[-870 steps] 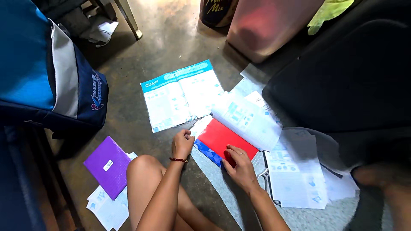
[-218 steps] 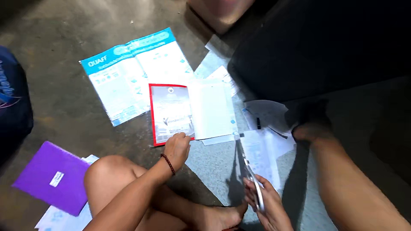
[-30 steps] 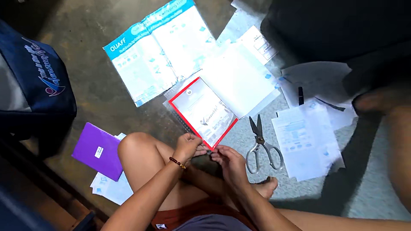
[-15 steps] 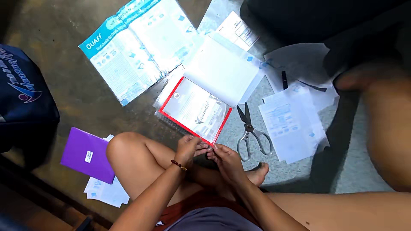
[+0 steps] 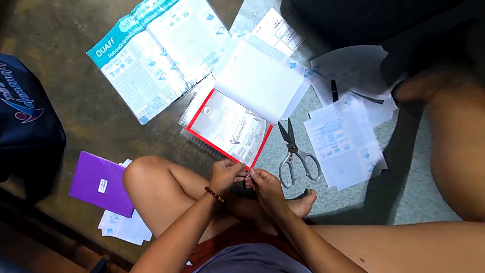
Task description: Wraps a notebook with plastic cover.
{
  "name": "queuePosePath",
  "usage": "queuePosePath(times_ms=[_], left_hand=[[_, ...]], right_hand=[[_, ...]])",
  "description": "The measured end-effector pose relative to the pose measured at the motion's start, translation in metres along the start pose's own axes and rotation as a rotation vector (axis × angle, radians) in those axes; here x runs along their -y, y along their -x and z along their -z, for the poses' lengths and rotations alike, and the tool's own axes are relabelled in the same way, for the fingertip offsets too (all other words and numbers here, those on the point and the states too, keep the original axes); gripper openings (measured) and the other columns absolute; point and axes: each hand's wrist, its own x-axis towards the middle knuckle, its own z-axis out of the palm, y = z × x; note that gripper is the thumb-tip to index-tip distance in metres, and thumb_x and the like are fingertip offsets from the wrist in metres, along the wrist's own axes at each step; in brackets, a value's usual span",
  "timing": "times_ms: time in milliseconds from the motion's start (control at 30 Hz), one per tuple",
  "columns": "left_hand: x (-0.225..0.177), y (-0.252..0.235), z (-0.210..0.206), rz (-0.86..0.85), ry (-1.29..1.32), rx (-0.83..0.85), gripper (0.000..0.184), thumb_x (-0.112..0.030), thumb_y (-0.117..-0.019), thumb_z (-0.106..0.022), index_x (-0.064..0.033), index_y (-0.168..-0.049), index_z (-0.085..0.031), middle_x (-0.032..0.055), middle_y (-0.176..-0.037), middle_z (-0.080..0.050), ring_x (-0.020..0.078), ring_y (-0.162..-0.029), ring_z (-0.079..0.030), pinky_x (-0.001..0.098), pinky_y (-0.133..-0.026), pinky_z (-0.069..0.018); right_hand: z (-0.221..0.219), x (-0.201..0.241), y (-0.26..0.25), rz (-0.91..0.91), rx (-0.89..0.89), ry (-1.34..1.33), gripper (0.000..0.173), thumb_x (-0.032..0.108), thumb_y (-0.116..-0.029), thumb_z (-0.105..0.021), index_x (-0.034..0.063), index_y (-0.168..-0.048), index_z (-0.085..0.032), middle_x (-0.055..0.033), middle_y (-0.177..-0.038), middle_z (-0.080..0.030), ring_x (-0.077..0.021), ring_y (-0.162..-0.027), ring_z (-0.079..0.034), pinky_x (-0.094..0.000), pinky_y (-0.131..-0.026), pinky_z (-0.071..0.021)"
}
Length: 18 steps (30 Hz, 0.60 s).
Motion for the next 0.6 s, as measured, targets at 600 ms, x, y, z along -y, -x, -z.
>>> queuePosePath(times_ms=[600], left_hand=[[0.011, -0.016, -0.011, -0.020, -0.027, 0.007, 0.011, 0.000, -0.0932, -0.070, 0.0047, -0.086, -0.063, 0.0062, -0.068, -0.064, 0.0091, -0.058, -0.063, 0.0234, -0.059, -0.0559]], right_hand=[[-0.003, -0.001, 0.009, 0.029, -0.011, 0.020, 0.022, 0.003, -0.1010, -0.055, 0.0039, -0.081, -0.064, 0.0034, -0.069, -0.067, -0.0024, -0.059, -0.061, -0.0184, -0.060, -0.0531]])
